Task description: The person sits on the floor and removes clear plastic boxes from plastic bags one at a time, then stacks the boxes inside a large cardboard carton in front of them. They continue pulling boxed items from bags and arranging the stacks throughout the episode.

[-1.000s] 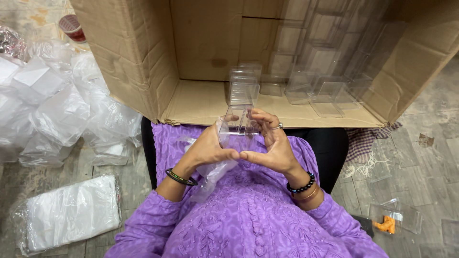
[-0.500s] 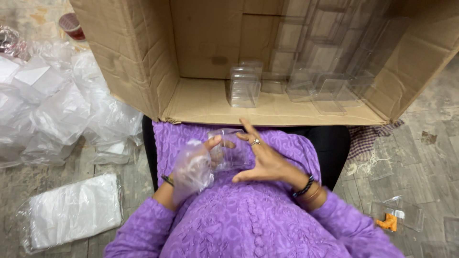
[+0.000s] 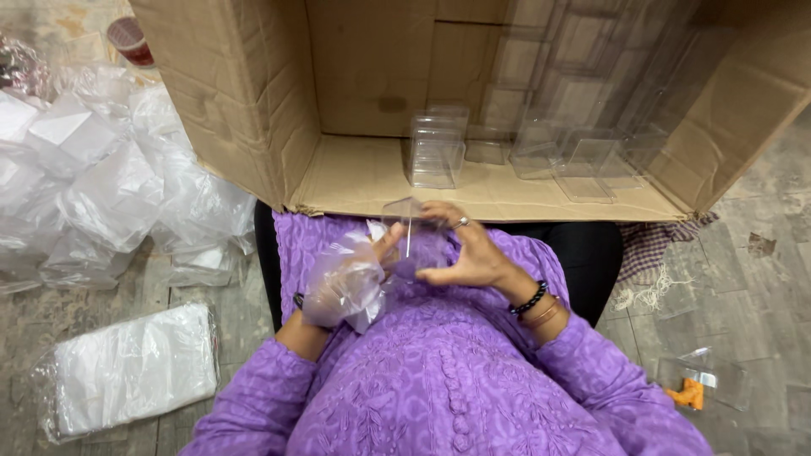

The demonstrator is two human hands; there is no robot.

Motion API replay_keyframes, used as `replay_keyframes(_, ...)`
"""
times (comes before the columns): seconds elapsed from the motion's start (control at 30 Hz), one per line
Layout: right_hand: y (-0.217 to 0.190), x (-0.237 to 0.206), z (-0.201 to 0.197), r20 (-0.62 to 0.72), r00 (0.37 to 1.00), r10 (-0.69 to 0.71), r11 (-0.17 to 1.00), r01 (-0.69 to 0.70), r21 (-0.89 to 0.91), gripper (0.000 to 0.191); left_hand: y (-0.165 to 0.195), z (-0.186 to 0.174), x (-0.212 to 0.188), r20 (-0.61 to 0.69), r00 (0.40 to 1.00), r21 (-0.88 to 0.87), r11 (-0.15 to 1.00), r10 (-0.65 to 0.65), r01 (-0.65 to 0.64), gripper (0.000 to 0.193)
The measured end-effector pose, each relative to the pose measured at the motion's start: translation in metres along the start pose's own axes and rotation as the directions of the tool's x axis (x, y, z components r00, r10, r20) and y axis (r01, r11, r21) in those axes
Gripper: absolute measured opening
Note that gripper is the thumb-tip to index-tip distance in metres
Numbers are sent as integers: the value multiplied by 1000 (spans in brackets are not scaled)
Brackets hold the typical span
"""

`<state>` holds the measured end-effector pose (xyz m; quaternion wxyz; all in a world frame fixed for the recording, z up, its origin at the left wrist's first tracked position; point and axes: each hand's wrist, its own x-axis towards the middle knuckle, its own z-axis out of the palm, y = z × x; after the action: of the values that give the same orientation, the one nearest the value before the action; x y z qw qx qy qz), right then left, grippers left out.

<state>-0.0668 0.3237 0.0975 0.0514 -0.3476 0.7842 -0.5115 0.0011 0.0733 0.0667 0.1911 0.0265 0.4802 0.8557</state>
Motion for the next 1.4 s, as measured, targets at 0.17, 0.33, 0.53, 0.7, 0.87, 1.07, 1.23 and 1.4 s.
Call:
replay_keyframes(0.17,48,41,-31,-136,971,-194,822,86,-563,77,22,10,26,-152,988,76,997,11,1,54)
replay_keyframes(0.33,61,52,-21,-25,983,-180,699,110,-706,66,54,28,29,-179,974,123,985,141,-120,51)
replay_keyframes(0.53,-7,13,16,-194,977,93,923,-11,384,62,40,34,55,-93,762,771,530,641,-353,49)
replay_keyframes(0.7,-31,4,37,-97,949,-299,909,252,-331,19,32,27,84,-273,842,218,883,464,-416,53)
replay_keyframes(0.87,-34,3,13,-79,972,-221,940,190,-284,24,39,23,74,-358,851,137,923,385,-360,56)
replay_keyframes(1.07,-28,24,9,-301,953,41,981,19,193,59,27,41,72,-136,799,471,748,586,-468,55)
replay_keyframes(1.23,-1,32,23,-283,919,273,794,-49,606,23,30,36,62,-287,811,559,776,510,-291,56)
replay_keyframes(1.4,1,27,11,30,881,471,323,-204,924,34,26,28,52,-232,822,640,718,520,-274,53)
